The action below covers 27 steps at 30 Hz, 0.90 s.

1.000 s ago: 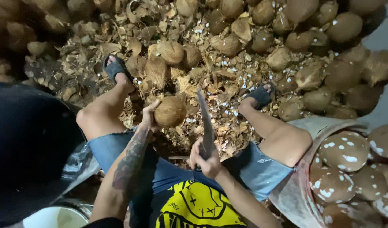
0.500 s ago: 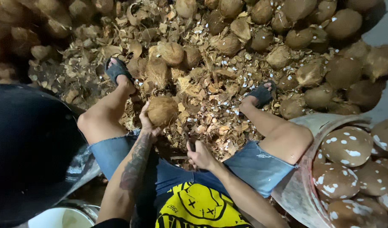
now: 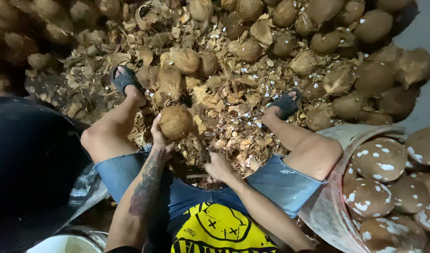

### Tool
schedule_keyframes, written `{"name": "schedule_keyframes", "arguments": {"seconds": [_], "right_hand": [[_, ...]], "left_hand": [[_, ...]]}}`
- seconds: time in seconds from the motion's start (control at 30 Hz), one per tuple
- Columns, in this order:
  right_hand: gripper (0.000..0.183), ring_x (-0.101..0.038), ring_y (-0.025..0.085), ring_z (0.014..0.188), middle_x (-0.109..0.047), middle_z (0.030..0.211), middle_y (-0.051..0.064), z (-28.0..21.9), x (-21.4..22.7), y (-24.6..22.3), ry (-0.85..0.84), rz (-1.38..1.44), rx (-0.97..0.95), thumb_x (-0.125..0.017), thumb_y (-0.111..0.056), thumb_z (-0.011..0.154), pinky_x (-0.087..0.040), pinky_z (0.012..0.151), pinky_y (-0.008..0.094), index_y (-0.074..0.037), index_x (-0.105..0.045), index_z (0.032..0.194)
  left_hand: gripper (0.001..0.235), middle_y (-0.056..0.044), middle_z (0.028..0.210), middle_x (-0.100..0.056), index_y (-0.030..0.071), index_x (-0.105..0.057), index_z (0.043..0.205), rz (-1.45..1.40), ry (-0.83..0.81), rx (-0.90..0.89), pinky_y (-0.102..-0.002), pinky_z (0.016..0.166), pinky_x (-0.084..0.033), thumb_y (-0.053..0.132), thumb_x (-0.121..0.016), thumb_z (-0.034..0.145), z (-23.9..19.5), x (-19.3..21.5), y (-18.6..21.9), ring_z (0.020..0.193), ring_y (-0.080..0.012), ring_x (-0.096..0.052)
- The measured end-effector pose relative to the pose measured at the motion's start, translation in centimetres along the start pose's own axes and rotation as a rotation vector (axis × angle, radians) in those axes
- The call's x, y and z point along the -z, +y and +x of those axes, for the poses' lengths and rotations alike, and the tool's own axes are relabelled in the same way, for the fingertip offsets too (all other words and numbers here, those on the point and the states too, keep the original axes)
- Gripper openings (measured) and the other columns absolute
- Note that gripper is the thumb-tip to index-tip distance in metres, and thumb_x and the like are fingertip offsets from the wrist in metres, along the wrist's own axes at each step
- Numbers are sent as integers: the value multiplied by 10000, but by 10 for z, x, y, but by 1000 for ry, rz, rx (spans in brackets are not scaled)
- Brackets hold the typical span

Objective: The person sits on the ground surrounded by coconuts and uses a large knife to peel the husks off individual coconuts. They hold the coconut in one hand and strike it with the knife to remove the outer layer, then place the peeled coconut into a nearby container.

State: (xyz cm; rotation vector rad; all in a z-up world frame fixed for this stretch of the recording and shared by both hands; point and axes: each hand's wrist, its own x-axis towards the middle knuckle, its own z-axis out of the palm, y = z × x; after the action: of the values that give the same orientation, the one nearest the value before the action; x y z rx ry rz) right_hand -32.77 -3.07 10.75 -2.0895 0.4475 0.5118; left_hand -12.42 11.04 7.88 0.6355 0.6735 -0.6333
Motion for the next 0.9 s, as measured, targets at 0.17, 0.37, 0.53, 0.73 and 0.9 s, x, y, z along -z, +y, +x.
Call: {"name": "schedule_keyframes", "arguments": {"seconds": [0.17,0.37,0.53,0.73,0.9], "right_hand": [[92,-663,238,396,-554,402,99,2,7,-9,15,317,-106,-609,-127,792,-560,476,347,-55,-655,825],[190,-666,231,534,-575,554,109,-27,38,-53,20,324,121,-650,-225,827,-530,558,315,-52,-623,751],[204,-629,324,620,-599,654,194,-27,25,-55,21,311,388,-632,-173,882,-499,606,374,4,-638,984],[188,-628,327,540,-582,502,128,5,-9,-6,86,128,145,-661,-215,786,-482,574,427,-45,-625,713],[161,-685,447,642,-634,602,272,-16,-23,-6,325,93,358,-689,-186,756,-523,614,495,-33,-680,705]], "left_hand": [[643,-141,1140,-793,197,-779,1190,-20,17,11,-546,785,-659,611,-818,700,0,5,9,948,-373,-779],[619,-153,1176,-779,205,-761,1208,-49,32,-18,-566,856,-648,560,-826,706,8,2,5,1001,-395,-761],[569,-149,1156,-784,172,-763,1187,-58,24,-36,-542,871,-643,514,-821,736,0,-2,-1,991,-369,-766],[672,-152,1172,-777,114,-742,1225,81,2,-60,-514,920,-614,535,-835,709,-8,4,-1,1001,-337,-755],[621,-118,1165,-775,126,-731,1213,63,-8,-82,-484,943,-605,539,-815,757,0,-1,-4,994,-301,-750]]}}
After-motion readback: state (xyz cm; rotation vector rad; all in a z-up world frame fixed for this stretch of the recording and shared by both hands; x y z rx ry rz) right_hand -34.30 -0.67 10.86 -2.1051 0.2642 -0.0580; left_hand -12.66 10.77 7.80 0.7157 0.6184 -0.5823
